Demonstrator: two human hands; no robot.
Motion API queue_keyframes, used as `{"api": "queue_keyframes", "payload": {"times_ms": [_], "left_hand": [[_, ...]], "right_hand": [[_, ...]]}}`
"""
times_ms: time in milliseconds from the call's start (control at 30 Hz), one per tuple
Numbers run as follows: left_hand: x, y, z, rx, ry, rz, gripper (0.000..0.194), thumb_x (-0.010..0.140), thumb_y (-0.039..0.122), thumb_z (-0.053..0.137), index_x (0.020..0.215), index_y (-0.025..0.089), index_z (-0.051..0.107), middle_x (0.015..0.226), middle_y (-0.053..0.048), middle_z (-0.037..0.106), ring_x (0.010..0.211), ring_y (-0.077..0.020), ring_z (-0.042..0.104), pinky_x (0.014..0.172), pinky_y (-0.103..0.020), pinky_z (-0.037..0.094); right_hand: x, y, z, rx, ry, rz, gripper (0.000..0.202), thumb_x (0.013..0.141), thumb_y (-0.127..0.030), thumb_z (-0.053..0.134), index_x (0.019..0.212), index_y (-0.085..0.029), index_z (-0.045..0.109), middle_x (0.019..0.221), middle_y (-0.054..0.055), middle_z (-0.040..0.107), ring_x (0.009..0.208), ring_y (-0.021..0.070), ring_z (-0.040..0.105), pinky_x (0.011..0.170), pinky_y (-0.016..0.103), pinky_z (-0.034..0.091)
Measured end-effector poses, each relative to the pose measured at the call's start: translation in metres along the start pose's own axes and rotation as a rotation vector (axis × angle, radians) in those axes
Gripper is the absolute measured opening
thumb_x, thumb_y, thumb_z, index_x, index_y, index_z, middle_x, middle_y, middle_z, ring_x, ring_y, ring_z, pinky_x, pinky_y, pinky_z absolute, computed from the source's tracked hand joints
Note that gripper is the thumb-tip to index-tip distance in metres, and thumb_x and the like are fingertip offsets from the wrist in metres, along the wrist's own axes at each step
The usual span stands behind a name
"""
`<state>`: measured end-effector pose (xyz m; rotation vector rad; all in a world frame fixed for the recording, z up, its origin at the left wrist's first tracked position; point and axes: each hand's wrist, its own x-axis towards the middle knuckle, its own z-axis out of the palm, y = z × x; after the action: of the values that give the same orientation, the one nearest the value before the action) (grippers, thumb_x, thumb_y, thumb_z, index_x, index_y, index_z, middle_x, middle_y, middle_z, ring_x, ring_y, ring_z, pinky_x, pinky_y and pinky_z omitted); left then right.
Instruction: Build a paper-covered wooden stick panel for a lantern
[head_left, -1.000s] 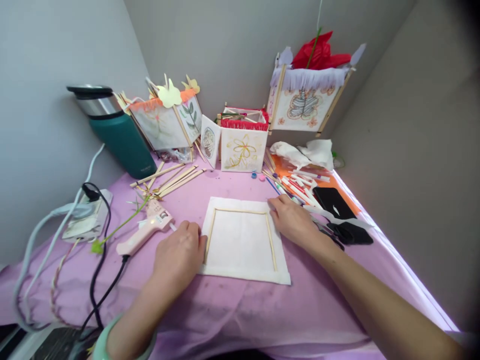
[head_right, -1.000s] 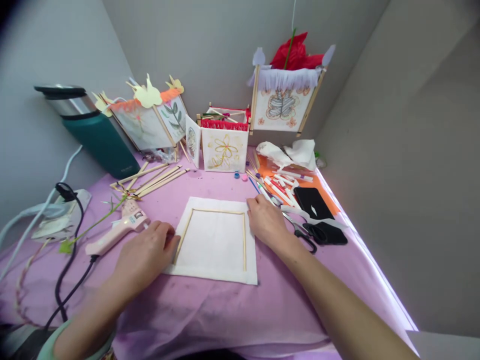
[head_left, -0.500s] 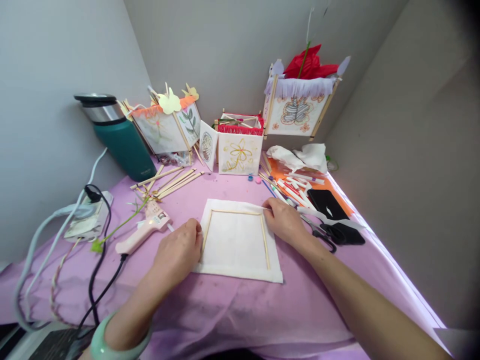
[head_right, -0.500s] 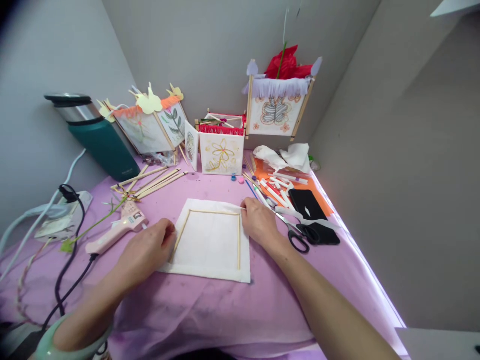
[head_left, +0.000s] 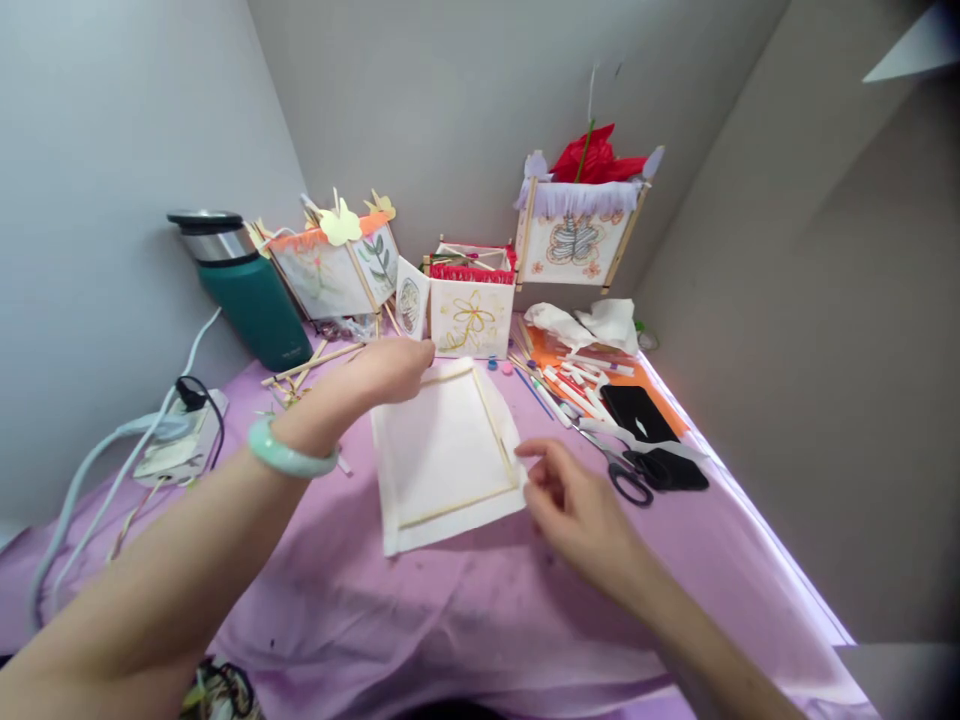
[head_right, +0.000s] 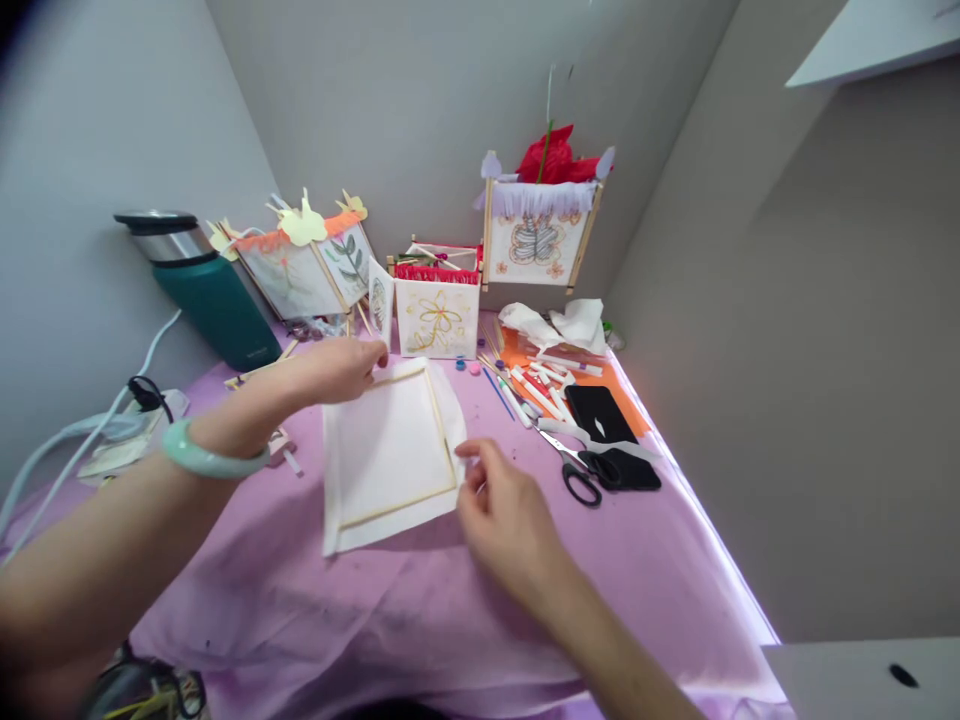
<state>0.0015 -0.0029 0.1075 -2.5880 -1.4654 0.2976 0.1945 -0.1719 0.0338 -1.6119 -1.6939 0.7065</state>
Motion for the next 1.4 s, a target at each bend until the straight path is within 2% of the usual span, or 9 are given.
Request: {"api": "queue_keyframes", "payload": {"times_ms": [100, 233, 433, 600, 833, 1000, 1233, 1300, 1400], "left_hand": [[0.028, 0.016, -0.015, 0.016, -0.019, 0.11, 0.035, 0.079, 0.016, 0.053, 0.113, 0.017, 0.06, 0.107, -0.012, 0.068, 0.098, -0.026, 0.064, 0.079, -0.031, 0.047], [0.034, 0.037, -0.009, -0.004, 0.022, 0.178, 0.042, 0.084, 0.023, 0.052, 0.126, 0.023, 0.053, 0.126, -0.007, 0.061, 0.112, -0.0209, 0.058, 0.088, -0.027, 0.044], [-0.002, 0.015, 0.031, 0.024, -0.027, -0.087, 0.034, 0.087, 0.023, 0.04, 0.103, 0.009, 0.066, 0.1, -0.02, 0.069, 0.097, -0.0304, 0.065, 0.076, -0.037, 0.05], [-0.02, 0.0, 0.06, 0.008, -0.157, -0.181, 0.039, 0.085, 0.032, 0.039, 0.097, 0.012, 0.07, 0.095, -0.02, 0.071, 0.089, -0.0294, 0.068, 0.069, -0.034, 0.051], [-0.022, 0.012, 0.066, -0.026, -0.148, -0.203, 0.038, 0.082, 0.027, 0.041, 0.103, 0.012, 0.068, 0.102, -0.019, 0.07, 0.094, -0.0291, 0.067, 0.068, -0.033, 0.051], [-0.026, 0.011, 0.057, -0.009, -0.073, -0.184, 0.038, 0.084, 0.024, 0.036, 0.105, 0.01, 0.064, 0.097, -0.02, 0.07, 0.091, -0.0305, 0.067, 0.068, -0.036, 0.05], [-0.003, -0.003, 0.008, 0.046, 0.071, 0.055, 0.032, 0.09, 0.033, 0.037, 0.107, 0.019, 0.06, 0.099, -0.012, 0.07, 0.091, -0.0266, 0.065, 0.074, -0.034, 0.046], [0.009, 0.006, 0.004, 0.057, 0.115, 0.153, 0.03, 0.092, 0.031, 0.036, 0.107, 0.019, 0.06, 0.099, -0.01, 0.07, 0.089, -0.0247, 0.065, 0.073, -0.032, 0.046], [0.02, 0.026, 0.012, 0.04, 0.111, 0.251, 0.026, 0.092, 0.03, 0.041, 0.104, 0.019, 0.061, 0.101, -0.008, 0.069, 0.091, -0.0229, 0.065, 0.075, -0.031, 0.045]], "right_hand": [[-0.031, -0.015, 0.015, 0.033, -0.118, -0.037, 0.033, 0.085, -0.019, 0.043, 0.117, -0.021, 0.051, 0.075, -0.002, 0.062, 0.061, 0.0131, 0.058, 0.059, 0.024, 0.041], [-0.043, -0.007, 0.008, -0.109, -0.171, 0.058, 0.028, 0.09, -0.029, 0.046, 0.115, -0.021, 0.056, 0.071, -0.001, 0.065, 0.066, 0.0175, 0.062, 0.063, 0.028, 0.041], [-0.001, 0.029, -0.02, -0.412, 0.011, 0.097, 0.021, 0.091, -0.031, 0.047, 0.101, -0.021, 0.063, 0.092, 0.004, 0.07, 0.085, 0.0215, 0.065, 0.072, 0.031, 0.042], [0.047, 0.039, -0.006, -0.726, 0.029, 0.085, 0.024, 0.091, -0.026, 0.046, 0.107, -0.016, 0.061, 0.108, 0.012, 0.065, 0.095, 0.0266, 0.064, 0.072, 0.032, 0.04], [0.066, 0.041, 0.01, -0.715, 0.022, 0.114, 0.02, 0.09, -0.019, 0.042, 0.094, -0.014, 0.061, 0.099, 0.013, 0.066, 0.089, 0.0239, 0.063, 0.067, 0.03, 0.038], [0.047, 0.033, 0.004, -0.556, 0.049, 0.119, 0.013, 0.087, -0.018, 0.044, 0.089, -0.019, 0.056, 0.077, 0.003, 0.066, 0.073, 0.0181, 0.062, 0.063, 0.027, 0.037], [-0.016, 0.005, 0.005, 0.155, 0.107, 0.159, 0.009, 0.085, -0.028, 0.048, 0.092, -0.022, 0.05, 0.063, -0.004, 0.06, 0.053, 0.0133, 0.057, 0.054, 0.024, 0.041], [-0.036, 0.004, 0.012, 0.194, 0.151, 0.174, 0.014, 0.087, -0.03, 0.046, 0.098, -0.022, 0.049, 0.064, -0.004, 0.062, 0.052, 0.0137, 0.058, 0.054, 0.024, 0.043], [-0.06, 0.015, 0.021, 0.024, 0.195, 0.159, 0.02, 0.088, -0.029, 0.044, 0.106, -0.02, 0.05, 0.062, -0.003, 0.062, 0.052, 0.0158, 0.06, 0.052, 0.025, 0.043]]}}
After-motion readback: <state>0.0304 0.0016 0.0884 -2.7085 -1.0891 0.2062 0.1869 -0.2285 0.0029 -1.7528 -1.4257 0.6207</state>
